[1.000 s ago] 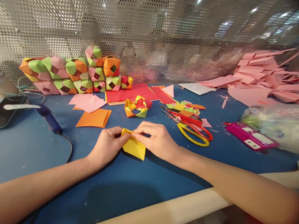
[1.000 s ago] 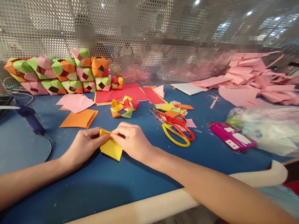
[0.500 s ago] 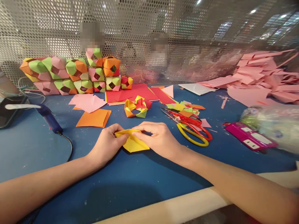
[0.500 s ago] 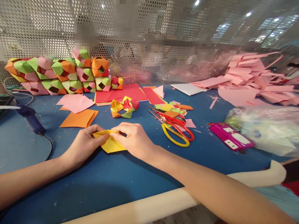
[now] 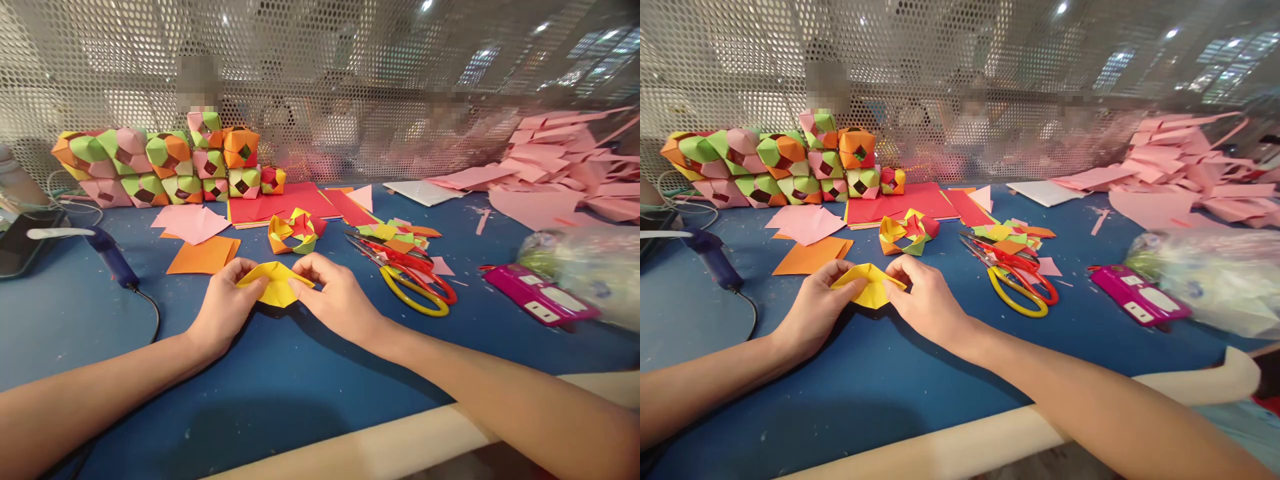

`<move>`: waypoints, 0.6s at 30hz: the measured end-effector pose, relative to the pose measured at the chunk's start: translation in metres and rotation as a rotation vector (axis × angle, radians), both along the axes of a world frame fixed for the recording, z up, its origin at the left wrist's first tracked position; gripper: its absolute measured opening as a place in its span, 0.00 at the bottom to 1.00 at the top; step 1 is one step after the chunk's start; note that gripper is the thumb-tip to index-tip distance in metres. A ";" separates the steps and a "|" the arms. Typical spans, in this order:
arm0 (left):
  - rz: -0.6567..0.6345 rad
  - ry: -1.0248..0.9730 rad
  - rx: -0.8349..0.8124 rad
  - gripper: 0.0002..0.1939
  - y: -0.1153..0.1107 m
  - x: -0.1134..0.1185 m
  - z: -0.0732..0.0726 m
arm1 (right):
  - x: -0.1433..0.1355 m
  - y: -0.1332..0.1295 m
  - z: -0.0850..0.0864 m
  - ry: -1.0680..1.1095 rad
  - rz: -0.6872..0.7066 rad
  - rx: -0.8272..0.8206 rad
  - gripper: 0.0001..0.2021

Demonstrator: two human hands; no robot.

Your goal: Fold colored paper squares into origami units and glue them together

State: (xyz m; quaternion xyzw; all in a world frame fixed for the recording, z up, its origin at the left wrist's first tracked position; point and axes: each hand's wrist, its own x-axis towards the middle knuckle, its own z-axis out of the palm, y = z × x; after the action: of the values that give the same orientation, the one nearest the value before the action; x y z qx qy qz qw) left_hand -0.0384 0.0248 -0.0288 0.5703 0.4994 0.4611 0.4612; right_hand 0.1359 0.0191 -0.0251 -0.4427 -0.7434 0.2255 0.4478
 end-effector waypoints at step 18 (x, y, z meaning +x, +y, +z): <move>-0.133 0.138 -0.101 0.09 -0.010 0.006 0.007 | -0.001 -0.004 -0.002 0.032 0.069 0.107 0.07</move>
State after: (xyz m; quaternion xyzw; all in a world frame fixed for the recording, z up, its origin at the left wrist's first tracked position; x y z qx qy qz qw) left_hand -0.0323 0.0145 -0.0218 0.6086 0.5135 0.3634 0.4835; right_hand 0.1346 0.0147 -0.0266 -0.3883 -0.7621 0.2077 0.4747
